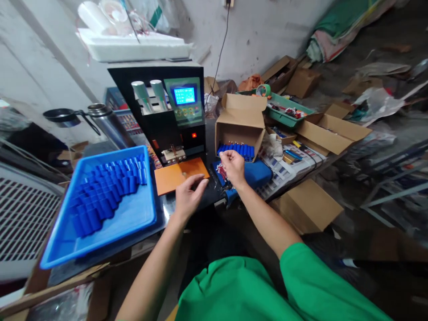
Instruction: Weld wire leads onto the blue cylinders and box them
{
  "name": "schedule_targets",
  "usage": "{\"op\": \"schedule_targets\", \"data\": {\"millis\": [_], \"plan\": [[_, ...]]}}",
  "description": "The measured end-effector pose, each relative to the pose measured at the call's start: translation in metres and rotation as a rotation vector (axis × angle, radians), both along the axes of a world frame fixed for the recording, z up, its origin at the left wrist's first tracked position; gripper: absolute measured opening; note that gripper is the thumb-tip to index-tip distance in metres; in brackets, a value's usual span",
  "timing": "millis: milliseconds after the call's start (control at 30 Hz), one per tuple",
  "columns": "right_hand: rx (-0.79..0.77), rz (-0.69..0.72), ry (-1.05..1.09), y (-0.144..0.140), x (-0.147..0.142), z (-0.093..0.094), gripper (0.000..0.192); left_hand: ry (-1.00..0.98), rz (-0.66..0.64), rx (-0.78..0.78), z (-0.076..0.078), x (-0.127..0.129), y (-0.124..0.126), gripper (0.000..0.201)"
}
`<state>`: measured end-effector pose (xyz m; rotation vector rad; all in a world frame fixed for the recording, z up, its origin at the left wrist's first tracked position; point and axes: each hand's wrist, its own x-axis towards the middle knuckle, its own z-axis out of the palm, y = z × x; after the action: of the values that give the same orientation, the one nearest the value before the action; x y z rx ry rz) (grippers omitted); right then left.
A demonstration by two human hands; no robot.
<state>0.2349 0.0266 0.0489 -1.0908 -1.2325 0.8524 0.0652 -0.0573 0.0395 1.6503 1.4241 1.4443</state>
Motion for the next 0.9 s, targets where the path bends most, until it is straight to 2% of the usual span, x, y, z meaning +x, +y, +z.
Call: {"op": "schedule_targets", "data": {"millis": [167, 300, 467, 567, 800, 900], "plan": [[-0.018, 0.036, 0.112, -0.017, -0.051, -0.007, 0.043, -0.088, -0.006, -0.097, -0.005, 0.009, -0.001, 0.033], [-0.058, 0.141, 0.144, -0.027, -0.063, -0.013, 0.043, -0.209, 0.025, -0.161, -0.013, -0.004, -0.003, 0.034], [-0.014, 0.395, 0.09, -0.036, -0.054, -0.02, 0.038, -0.273, -0.035, -0.212, -0.01, -0.021, -0.004, 0.036], [0.027, 0.466, 0.016, -0.036, -0.047, -0.025, 0.034, -0.245, -0.11, -0.239, -0.006, -0.025, 0.0, 0.036], [0.02, 0.493, 0.027, -0.028, -0.022, -0.033, 0.03, -0.101, -0.228, -0.317, -0.002, -0.013, 0.015, 0.035], [0.021, 0.379, 0.055, -0.017, 0.003, -0.035, 0.029, 0.001, -0.235, -0.299, 0.001, 0.001, 0.03, 0.035]]}}
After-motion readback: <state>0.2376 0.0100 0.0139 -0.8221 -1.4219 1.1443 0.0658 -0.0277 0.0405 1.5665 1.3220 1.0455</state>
